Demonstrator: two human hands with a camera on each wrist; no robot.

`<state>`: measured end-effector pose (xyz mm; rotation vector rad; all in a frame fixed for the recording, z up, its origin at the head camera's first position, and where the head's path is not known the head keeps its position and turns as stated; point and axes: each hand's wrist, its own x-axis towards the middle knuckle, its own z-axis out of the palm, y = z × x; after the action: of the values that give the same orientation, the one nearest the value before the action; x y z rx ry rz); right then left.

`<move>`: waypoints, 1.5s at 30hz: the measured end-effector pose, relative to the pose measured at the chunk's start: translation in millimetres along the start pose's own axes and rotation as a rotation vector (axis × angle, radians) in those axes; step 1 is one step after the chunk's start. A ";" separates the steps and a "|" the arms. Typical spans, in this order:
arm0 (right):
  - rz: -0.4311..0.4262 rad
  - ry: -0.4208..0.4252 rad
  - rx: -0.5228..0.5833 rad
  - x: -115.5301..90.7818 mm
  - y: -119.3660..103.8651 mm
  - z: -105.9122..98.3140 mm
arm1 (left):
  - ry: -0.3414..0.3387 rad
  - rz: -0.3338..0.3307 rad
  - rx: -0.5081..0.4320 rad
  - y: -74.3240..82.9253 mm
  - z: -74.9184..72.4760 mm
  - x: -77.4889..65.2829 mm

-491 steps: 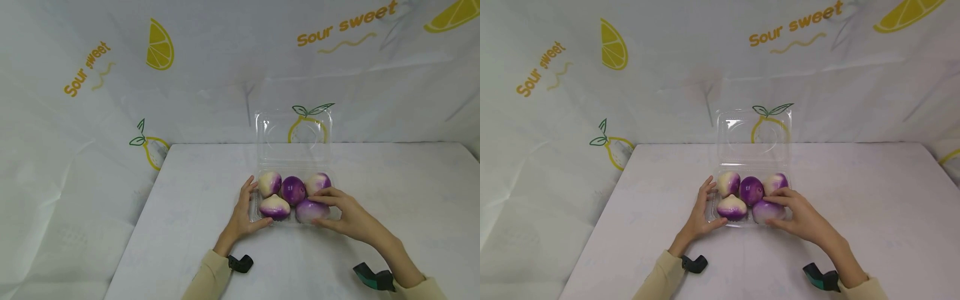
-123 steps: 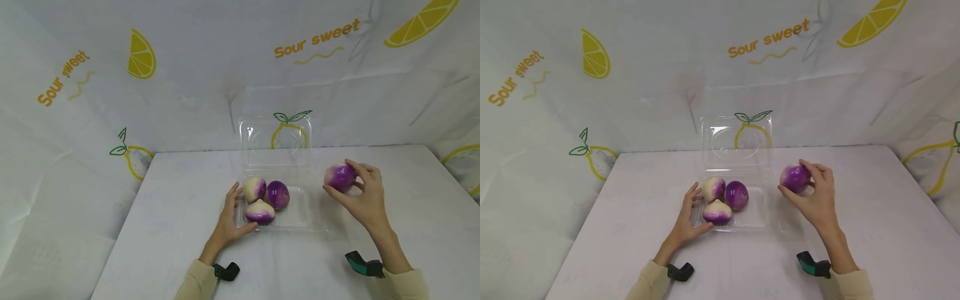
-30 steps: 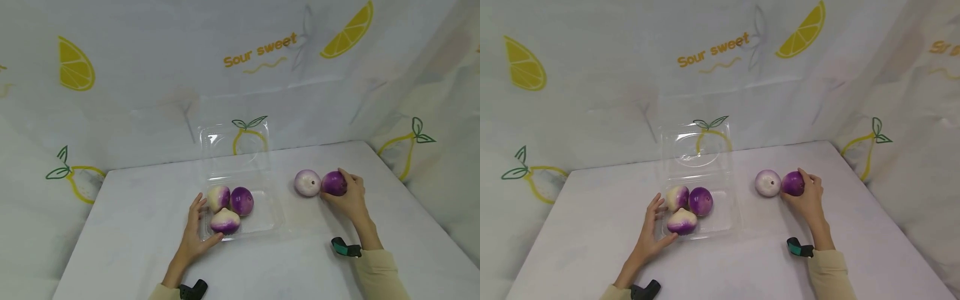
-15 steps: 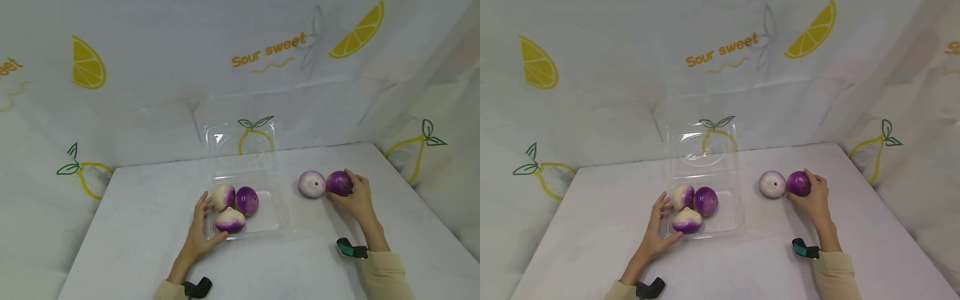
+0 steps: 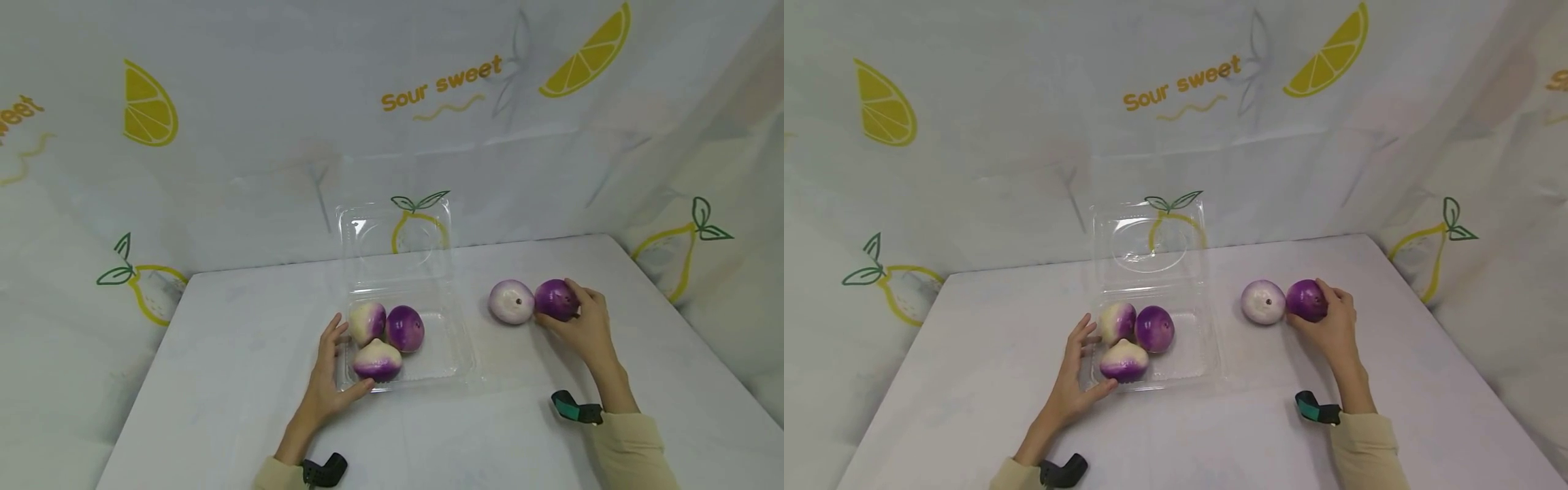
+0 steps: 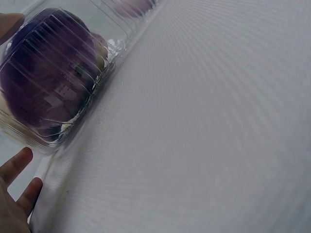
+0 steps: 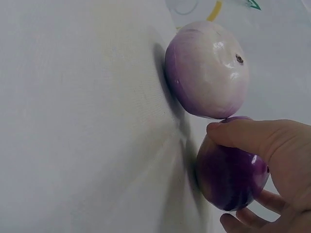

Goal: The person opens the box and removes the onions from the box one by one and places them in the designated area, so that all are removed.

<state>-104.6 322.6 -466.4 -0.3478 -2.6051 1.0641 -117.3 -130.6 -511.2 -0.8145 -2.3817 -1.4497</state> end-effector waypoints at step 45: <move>-0.089 0.085 0.049 -5.1 -24.6 -9.3 | -0.025 -0.039 -0.007 3.0 -1.8 3.4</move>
<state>-99.1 309.6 -443.6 -0.2583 -2.4905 1.0570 -118.6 -130.0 -506.5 -0.7963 -2.4253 -1.4716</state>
